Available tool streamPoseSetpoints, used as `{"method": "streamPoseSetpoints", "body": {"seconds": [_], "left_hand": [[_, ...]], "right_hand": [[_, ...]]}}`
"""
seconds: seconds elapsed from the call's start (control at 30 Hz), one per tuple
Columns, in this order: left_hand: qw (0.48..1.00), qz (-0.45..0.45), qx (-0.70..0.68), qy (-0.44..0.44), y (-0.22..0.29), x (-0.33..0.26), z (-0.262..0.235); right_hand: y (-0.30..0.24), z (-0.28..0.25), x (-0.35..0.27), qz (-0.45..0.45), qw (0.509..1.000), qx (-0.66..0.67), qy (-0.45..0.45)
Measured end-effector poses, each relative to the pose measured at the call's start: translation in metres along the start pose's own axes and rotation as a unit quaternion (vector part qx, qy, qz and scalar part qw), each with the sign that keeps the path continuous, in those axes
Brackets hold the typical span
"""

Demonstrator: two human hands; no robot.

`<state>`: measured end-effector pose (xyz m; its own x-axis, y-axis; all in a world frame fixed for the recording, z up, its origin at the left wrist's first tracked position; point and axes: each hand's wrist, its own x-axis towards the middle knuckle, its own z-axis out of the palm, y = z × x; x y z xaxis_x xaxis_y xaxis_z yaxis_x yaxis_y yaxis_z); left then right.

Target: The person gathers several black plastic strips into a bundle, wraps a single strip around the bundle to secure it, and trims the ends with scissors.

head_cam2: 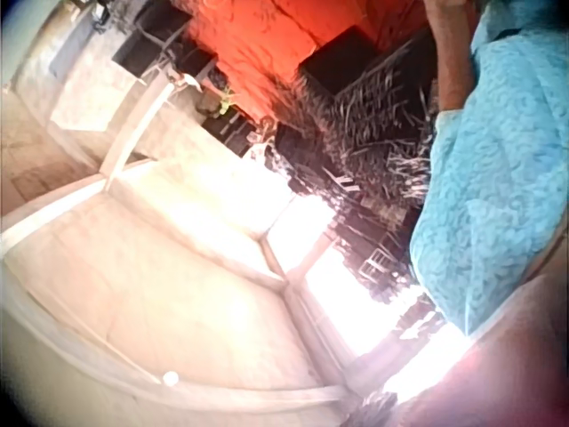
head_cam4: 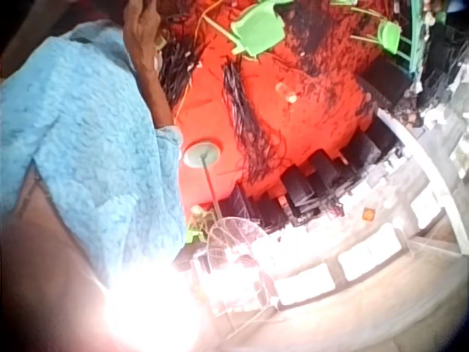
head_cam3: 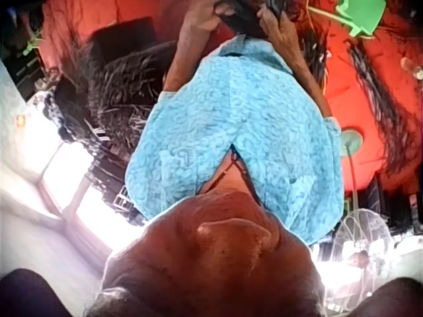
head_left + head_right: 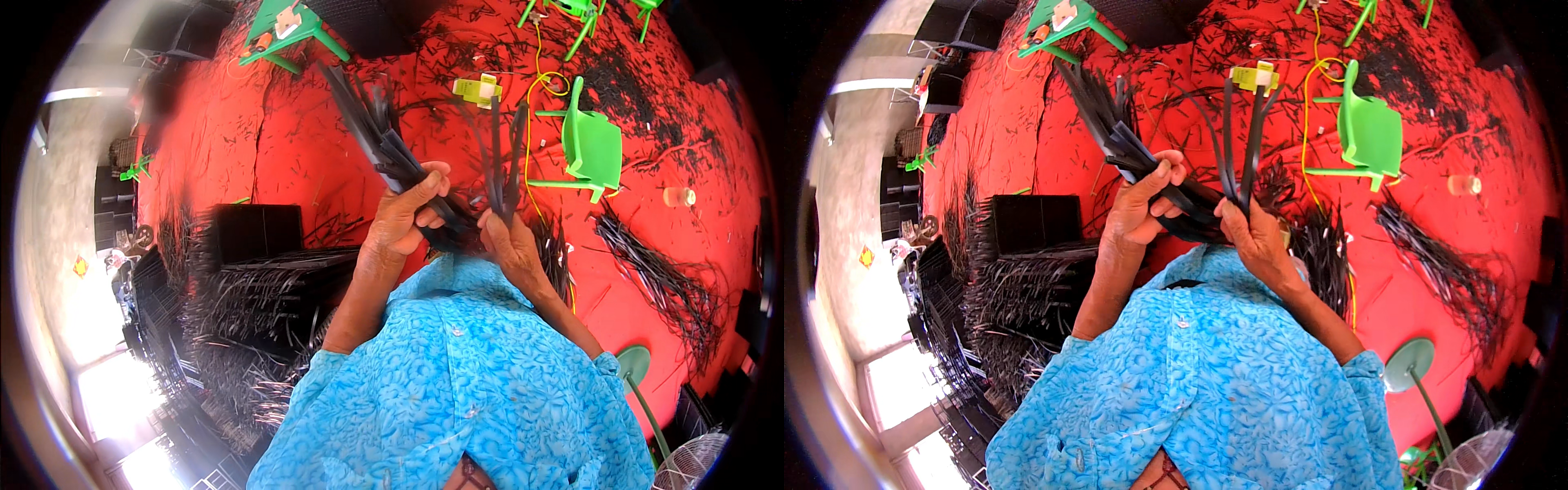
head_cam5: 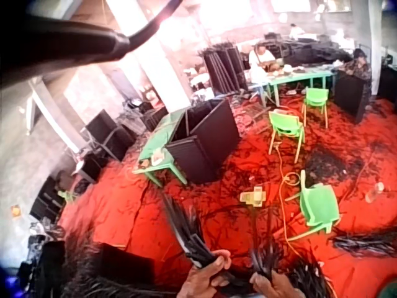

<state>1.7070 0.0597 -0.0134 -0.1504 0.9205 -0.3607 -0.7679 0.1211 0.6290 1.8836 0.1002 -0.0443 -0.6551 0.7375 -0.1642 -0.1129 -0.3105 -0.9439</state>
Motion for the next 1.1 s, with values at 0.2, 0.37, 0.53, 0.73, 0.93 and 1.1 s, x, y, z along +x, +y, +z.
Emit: {"method": "streamPoseSetpoints", "body": {"seconds": [0.2, 0.37, 0.53, 0.73, 0.93, 1.1], "left_hand": [[1.000, 0.007, -0.003, -0.005, 0.003, 0.000, 0.001], [0.999, 0.049, 0.013, 0.009, 0.003, -0.001, 0.005], [0.998, 0.037, 0.034, 0.046, 0.002, -0.001, -0.001], [0.999, -0.004, 0.031, 0.021, 0.008, -0.004, 0.003], [0.999, 0.019, 0.039, 0.016, 0.002, -0.007, -0.005], [0.998, 0.020, 0.065, -0.002, 0.002, -0.005, -0.006]], "right_hand": [[0.016, 0.002, 0.000, -0.026, 0.994, -0.086, -0.064], [0.007, 0.003, 0.001, -0.046, 0.984, -0.147, -0.089], [0.001, 0.002, -0.001, 0.018, 0.984, -0.135, -0.116], [-0.002, -0.003, -0.001, -0.020, 0.972, -0.156, -0.176], [-0.001, -0.008, -0.002, 0.005, 0.963, -0.197, -0.184], [-0.007, -0.006, -0.005, 0.026, 0.968, -0.182, -0.168]]}}
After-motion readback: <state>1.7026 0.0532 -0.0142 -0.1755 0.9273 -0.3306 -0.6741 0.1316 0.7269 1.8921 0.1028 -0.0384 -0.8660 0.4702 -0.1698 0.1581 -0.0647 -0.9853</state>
